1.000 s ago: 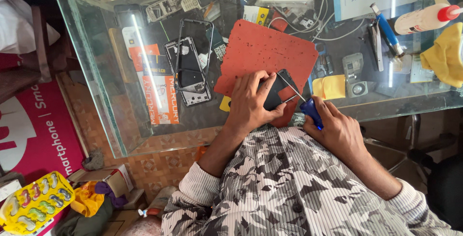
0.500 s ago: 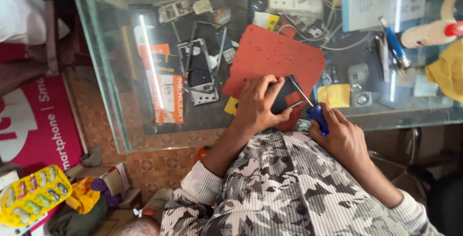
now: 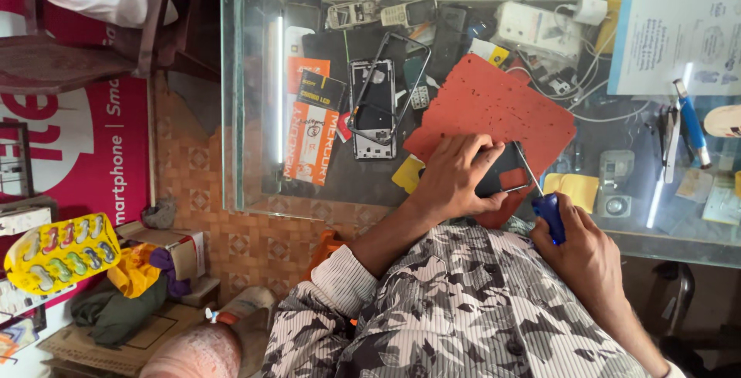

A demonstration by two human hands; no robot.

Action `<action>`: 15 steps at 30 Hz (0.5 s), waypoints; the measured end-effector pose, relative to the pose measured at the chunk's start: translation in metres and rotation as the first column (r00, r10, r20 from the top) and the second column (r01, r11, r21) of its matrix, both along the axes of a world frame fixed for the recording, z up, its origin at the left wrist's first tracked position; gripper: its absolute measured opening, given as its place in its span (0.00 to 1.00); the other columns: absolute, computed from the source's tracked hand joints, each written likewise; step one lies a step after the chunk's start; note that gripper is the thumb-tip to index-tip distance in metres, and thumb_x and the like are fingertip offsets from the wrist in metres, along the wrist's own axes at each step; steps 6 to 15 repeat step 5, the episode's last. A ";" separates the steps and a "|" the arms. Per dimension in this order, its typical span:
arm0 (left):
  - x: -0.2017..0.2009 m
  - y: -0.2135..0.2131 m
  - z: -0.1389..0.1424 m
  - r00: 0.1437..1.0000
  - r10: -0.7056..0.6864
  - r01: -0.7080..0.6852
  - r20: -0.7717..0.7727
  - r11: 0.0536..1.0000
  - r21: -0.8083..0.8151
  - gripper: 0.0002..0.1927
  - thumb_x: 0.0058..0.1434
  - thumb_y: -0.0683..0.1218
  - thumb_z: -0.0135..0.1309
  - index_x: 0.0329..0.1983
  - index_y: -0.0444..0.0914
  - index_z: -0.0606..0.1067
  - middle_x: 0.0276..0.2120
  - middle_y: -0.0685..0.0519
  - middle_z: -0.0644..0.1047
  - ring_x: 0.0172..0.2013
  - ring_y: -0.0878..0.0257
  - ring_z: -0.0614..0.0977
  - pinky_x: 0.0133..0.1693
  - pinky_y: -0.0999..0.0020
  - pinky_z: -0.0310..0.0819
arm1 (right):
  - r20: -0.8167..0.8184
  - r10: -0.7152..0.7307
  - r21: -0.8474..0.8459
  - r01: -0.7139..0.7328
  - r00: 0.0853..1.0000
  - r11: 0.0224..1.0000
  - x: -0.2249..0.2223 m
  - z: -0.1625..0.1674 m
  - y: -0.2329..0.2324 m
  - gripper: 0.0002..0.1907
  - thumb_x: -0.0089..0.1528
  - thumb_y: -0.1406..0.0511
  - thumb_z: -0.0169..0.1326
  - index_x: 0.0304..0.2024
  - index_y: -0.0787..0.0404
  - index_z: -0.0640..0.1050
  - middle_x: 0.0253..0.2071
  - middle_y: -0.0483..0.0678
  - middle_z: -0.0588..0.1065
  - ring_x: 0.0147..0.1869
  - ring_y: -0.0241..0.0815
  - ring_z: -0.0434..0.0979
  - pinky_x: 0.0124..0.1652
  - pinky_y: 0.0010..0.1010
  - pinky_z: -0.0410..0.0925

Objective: The person uses a screwdriver to remove screws from the back of a smartphone. They repeatedly loosen and remove screws from multiple locations on the phone's rear casing while holding the device over a workbench.

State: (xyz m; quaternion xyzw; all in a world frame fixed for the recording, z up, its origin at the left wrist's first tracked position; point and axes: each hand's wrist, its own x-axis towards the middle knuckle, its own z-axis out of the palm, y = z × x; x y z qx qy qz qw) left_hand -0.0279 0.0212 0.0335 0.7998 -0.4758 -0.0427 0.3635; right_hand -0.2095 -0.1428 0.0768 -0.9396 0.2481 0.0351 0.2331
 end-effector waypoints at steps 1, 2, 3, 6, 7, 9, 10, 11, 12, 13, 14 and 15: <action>0.000 -0.001 -0.001 1.000 0.006 -0.006 0.003 1.000 -0.009 0.37 0.52 0.58 0.67 0.59 0.33 0.74 0.52 0.50 0.70 0.53 0.52 0.75 0.57 0.53 0.69 | -0.006 -0.004 0.001 0.004 1.000 1.000 0.000 0.000 0.000 0.26 0.61 0.57 0.58 0.58 0.61 0.75 0.44 0.57 0.80 0.38 0.62 0.82 0.35 0.48 0.73; -0.001 -0.001 -0.002 1.000 0.012 -0.012 0.005 1.000 -0.017 0.37 0.51 0.58 0.67 0.60 0.34 0.74 0.52 0.50 0.70 0.53 0.53 0.75 0.58 0.53 0.69 | -0.006 -0.011 0.003 0.011 1.000 1.000 0.001 0.000 0.000 0.26 0.61 0.57 0.58 0.59 0.61 0.75 0.44 0.57 0.80 0.39 0.62 0.82 0.35 0.48 0.73; -0.001 -0.001 -0.003 1.000 0.016 -0.016 0.005 1.000 -0.025 0.37 0.51 0.58 0.67 0.60 0.34 0.74 0.52 0.50 0.70 0.54 0.53 0.75 0.58 0.53 0.69 | -0.006 -0.019 0.005 0.019 1.000 1.000 0.001 -0.001 0.000 0.26 0.61 0.57 0.58 0.59 0.61 0.75 0.45 0.57 0.80 0.39 0.62 0.82 0.35 0.49 0.73; -0.002 -0.001 -0.006 1.000 0.020 -0.020 0.007 1.000 -0.021 0.38 0.51 0.58 0.67 0.60 0.34 0.74 0.52 0.50 0.70 0.54 0.52 0.74 0.58 0.53 0.69 | -0.020 -0.026 0.007 0.026 0.999 1.000 0.001 -0.002 0.000 0.26 0.61 0.57 0.58 0.60 0.61 0.74 0.45 0.57 0.80 0.39 0.62 0.82 0.35 0.49 0.73; -0.002 -0.001 -0.006 1.000 0.020 -0.020 0.007 1.000 -0.021 0.38 0.51 0.58 0.67 0.60 0.34 0.74 0.52 0.50 0.70 0.54 0.52 0.74 0.58 0.53 0.69 | -0.020 -0.026 0.007 0.026 0.999 1.000 0.001 -0.002 0.000 0.26 0.61 0.57 0.58 0.60 0.61 0.74 0.45 0.57 0.80 0.39 0.62 0.82 0.35 0.49 0.73; -0.002 -0.001 -0.006 1.000 0.020 -0.020 0.007 1.000 -0.021 0.38 0.51 0.58 0.67 0.60 0.34 0.74 0.52 0.50 0.70 0.54 0.52 0.74 0.58 0.53 0.69 | -0.020 -0.026 0.007 0.026 0.999 1.000 0.001 -0.002 0.000 0.26 0.61 0.57 0.58 0.60 0.61 0.74 0.45 0.57 0.80 0.39 0.62 0.82 0.35 0.49 0.73; -0.002 -0.001 -0.006 1.000 0.020 -0.020 0.007 1.000 -0.021 0.38 0.51 0.58 0.67 0.60 0.34 0.74 0.52 0.50 0.70 0.54 0.52 0.74 0.58 0.53 0.69 | -0.020 -0.026 0.007 0.026 0.999 1.000 0.001 -0.002 0.000 0.26 0.61 0.57 0.58 0.60 0.61 0.74 0.45 0.57 0.80 0.39 0.62 0.82 0.35 0.49 0.73; -0.002 -0.001 -0.006 1.000 0.020 -0.020 0.007 1.000 -0.021 0.38 0.51 0.58 0.67 0.60 0.34 0.74 0.52 0.50 0.70 0.54 0.52 0.74 0.58 0.53 0.69 | -0.020 -0.026 0.007 0.026 0.999 1.000 0.001 -0.002 0.000 0.26 0.61 0.57 0.58 0.60 0.61 0.74 0.45 0.57 0.80 0.39 0.62 0.82 0.35 0.49 0.73; -0.002 -0.001 -0.006 1.000 0.020 -0.020 0.007 1.000 -0.021 0.38 0.51 0.58 0.67 0.60 0.34 0.74 0.52 0.50 0.70 0.54 0.52 0.74 0.58 0.53 0.69 | -0.020 -0.026 0.007 0.026 0.999 1.000 0.001 -0.002 0.000 0.26 0.61 0.57 0.58 0.60 0.61 0.74 0.45 0.57 0.80 0.39 0.62 0.82 0.35 0.49 0.73; -0.002 -0.001 -0.006 1.000 0.020 -0.020 0.007 1.000 -0.021 0.38 0.51 0.58 0.67 0.60 0.34 0.74 0.52 0.50 0.70 0.54 0.52 0.74 0.58 0.53 0.69 | -0.020 -0.026 0.007 0.026 0.999 1.000 0.001 -0.002 0.000 0.26 0.61 0.57 0.58 0.60 0.61 0.74 0.45 0.57 0.80 0.39 0.62 0.82 0.35 0.49 0.73; -0.002 -0.001 -0.006 1.000 0.020 -0.020 0.007 1.000 -0.021 0.38 0.51 0.58 0.67 0.60 0.34 0.74 0.52 0.50 0.70 0.54 0.52 0.74 0.58 0.53 0.69 | -0.020 -0.026 0.007 0.026 0.999 1.000 0.001 -0.002 0.000 0.26 0.61 0.57 0.58 0.60 0.61 0.74 0.45 0.57 0.80 0.39 0.62 0.82 0.35 0.49 0.73; -0.002 -0.001 -0.006 1.000 0.020 -0.020 0.007 1.000 -0.021 0.38 0.51 0.58 0.67 0.60 0.34 0.74 0.52 0.50 0.70 0.54 0.52 0.74 0.58 0.53 0.69 | -0.020 -0.026 0.007 0.026 0.999 1.000 0.001 -0.002 0.000 0.26 0.61 0.57 0.58 0.60 0.61 0.74 0.45 0.57 0.80 0.39 0.62 0.82 0.35 0.49 0.73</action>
